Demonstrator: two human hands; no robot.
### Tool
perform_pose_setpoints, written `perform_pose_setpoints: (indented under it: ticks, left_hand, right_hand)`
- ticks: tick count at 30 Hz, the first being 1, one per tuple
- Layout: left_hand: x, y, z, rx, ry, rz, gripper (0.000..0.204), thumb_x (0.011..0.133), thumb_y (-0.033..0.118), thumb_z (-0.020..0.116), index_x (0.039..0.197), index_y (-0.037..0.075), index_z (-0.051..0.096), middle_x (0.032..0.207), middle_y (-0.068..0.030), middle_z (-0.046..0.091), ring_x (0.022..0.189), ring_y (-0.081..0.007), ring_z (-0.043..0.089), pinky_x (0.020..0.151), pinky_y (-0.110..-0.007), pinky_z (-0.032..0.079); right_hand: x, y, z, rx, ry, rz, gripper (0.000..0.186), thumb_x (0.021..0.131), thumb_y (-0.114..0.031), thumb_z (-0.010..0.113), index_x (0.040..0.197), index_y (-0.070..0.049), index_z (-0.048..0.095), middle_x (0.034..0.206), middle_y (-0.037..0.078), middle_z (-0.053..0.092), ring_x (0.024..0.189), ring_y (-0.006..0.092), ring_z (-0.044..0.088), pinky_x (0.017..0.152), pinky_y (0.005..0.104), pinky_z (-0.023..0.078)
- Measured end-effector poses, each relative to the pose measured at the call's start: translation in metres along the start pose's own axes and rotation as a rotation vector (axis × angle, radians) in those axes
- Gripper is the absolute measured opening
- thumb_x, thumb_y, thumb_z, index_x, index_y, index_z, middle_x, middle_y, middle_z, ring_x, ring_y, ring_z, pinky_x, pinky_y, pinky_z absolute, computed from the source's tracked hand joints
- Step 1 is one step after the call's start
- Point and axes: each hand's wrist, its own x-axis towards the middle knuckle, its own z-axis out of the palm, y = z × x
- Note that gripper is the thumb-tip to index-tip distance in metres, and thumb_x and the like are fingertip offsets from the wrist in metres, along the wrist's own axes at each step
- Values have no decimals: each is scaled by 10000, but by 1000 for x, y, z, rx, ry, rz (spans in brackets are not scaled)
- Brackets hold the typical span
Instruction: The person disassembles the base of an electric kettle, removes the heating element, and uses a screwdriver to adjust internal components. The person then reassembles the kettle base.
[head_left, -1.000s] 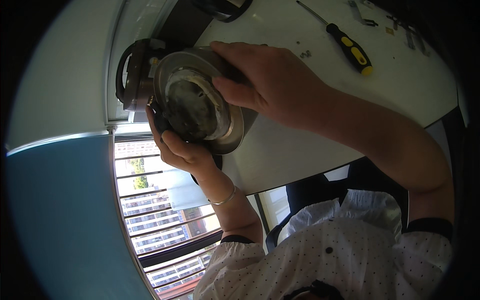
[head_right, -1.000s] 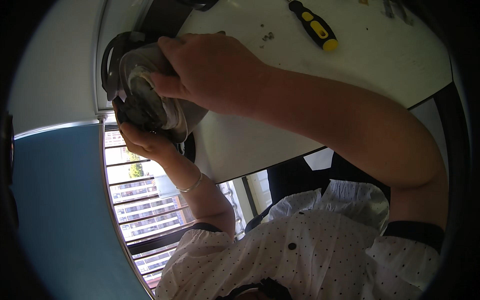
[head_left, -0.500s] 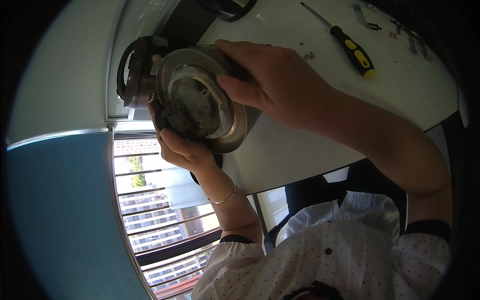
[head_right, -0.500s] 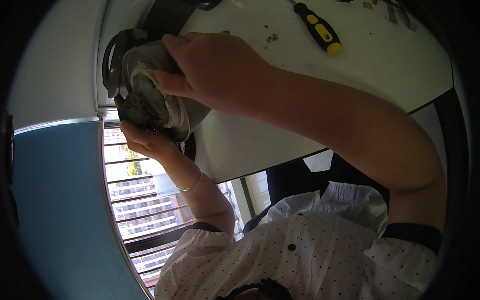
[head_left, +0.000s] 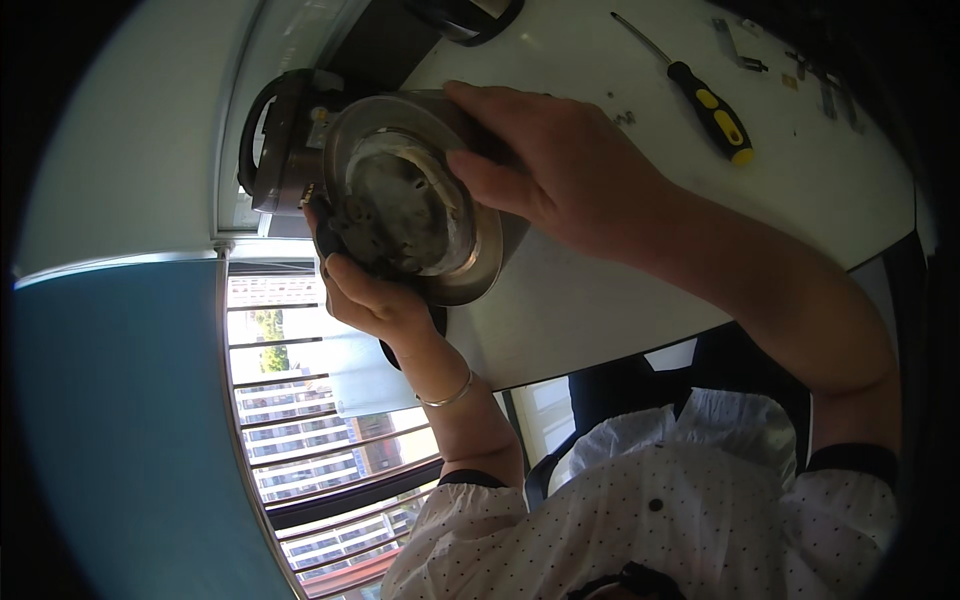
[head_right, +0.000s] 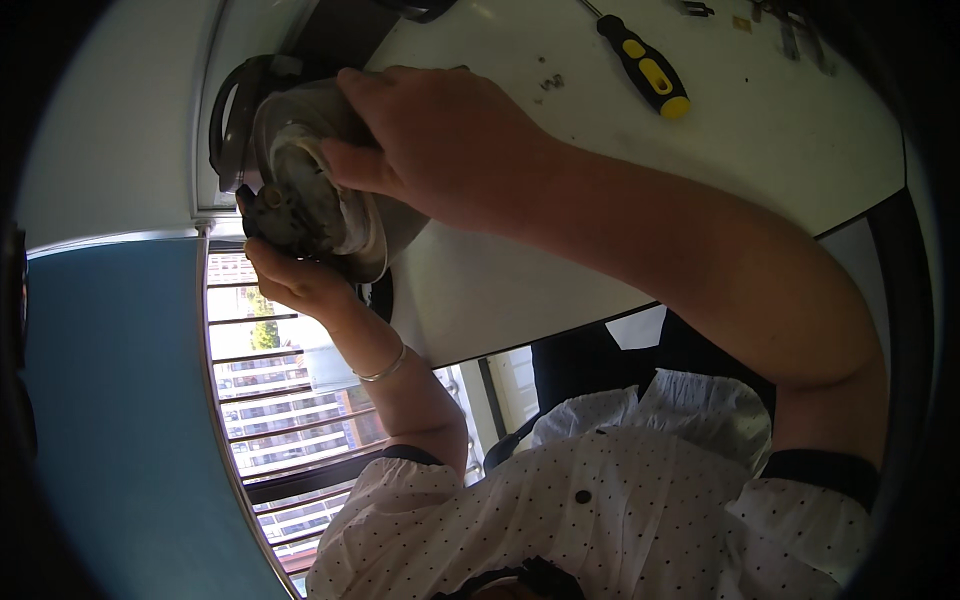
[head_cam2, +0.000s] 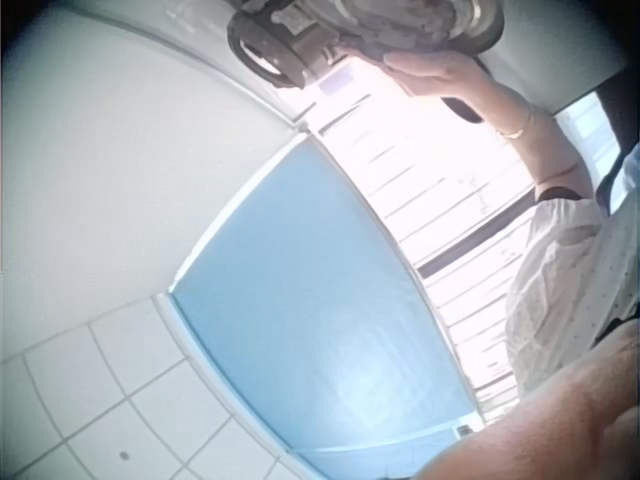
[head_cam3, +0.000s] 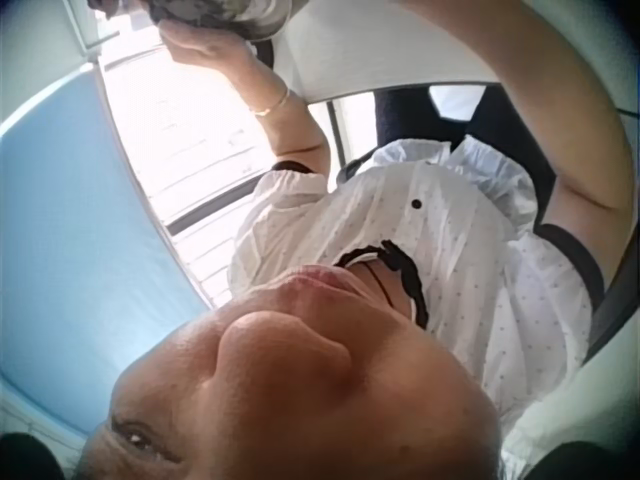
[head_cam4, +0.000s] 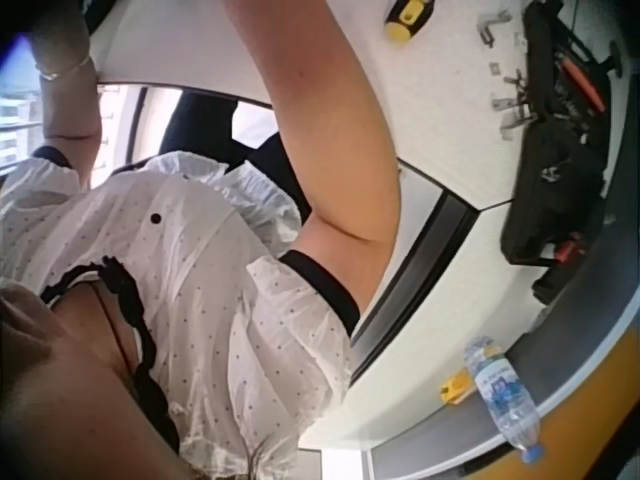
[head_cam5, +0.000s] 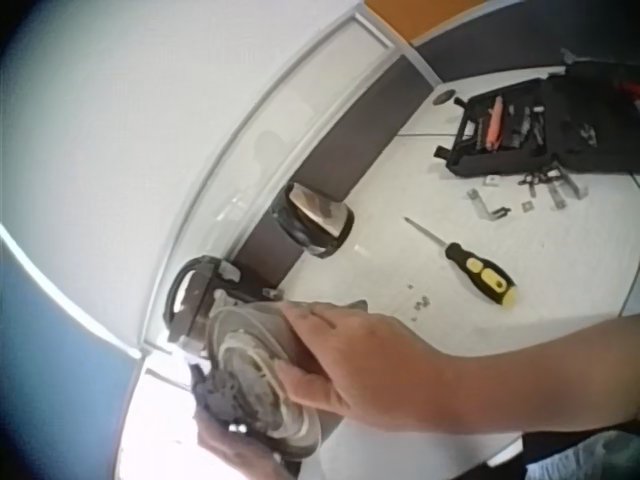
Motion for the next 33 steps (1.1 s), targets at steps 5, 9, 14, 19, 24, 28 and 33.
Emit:
perform_pose_setpoints:
  ticks: [5,9,14,19,24,28,33]
  left_hand:
    - [1,5,2,-23,-4,-19,565,987,302,230,1228,-130,502,1236,-258,549,1129,-328,563,928,-373,480]
    - [2,2,2,-10,-8,22,566,988,309,239,1217,-131,512,1230,-255,555,1100,-329,581,902,-371,495]
    - [0,-3,-1,-55,-50,5,468,966,300,432,1196,-88,556,1149,-227,615,1057,-323,610,869,-378,499]
    - [4,-5,-4,-119,-44,26,638,824,446,656,1200,-61,566,1131,-205,626,1049,-309,611,893,-365,477]
    - [6,4,-15,-206,-91,-59,792,615,336,844,1249,-27,541,1121,-183,629,1031,-264,617,898,-344,470]
    - [7,5,-16,-269,-112,-35,795,591,195,850,1282,-6,513,1173,-187,599,1035,-261,612,889,-349,484]
    - [8,12,-17,-191,-104,35,720,620,206,828,1246,0,537,1185,-194,584,991,-332,607,847,-373,490]
  right_hand:
    - [1,-1,-3,21,-5,4,473,901,-362,560,1136,48,536,809,173,642,673,276,660,622,353,535]
    - [2,1,1,21,34,-14,457,898,-347,563,1132,45,538,811,159,643,700,291,654,641,368,529]
    - [4,-4,-10,153,-59,92,426,911,-314,544,1135,48,534,787,155,643,707,296,648,638,363,516]
    - [6,-9,-14,217,-98,201,453,932,-300,517,1224,45,497,838,166,660,756,270,661,680,338,511]
    - [9,4,-14,216,-81,200,501,958,-335,465,1283,45,485,1090,213,633,994,245,623,867,306,458]
    - [18,-5,-18,338,-70,359,486,964,-323,408,1264,47,505,1139,156,606,1052,206,561,926,291,403]
    - [24,1,-27,159,-104,430,490,953,-294,366,1275,46,511,1170,151,583,1076,197,524,957,285,360]
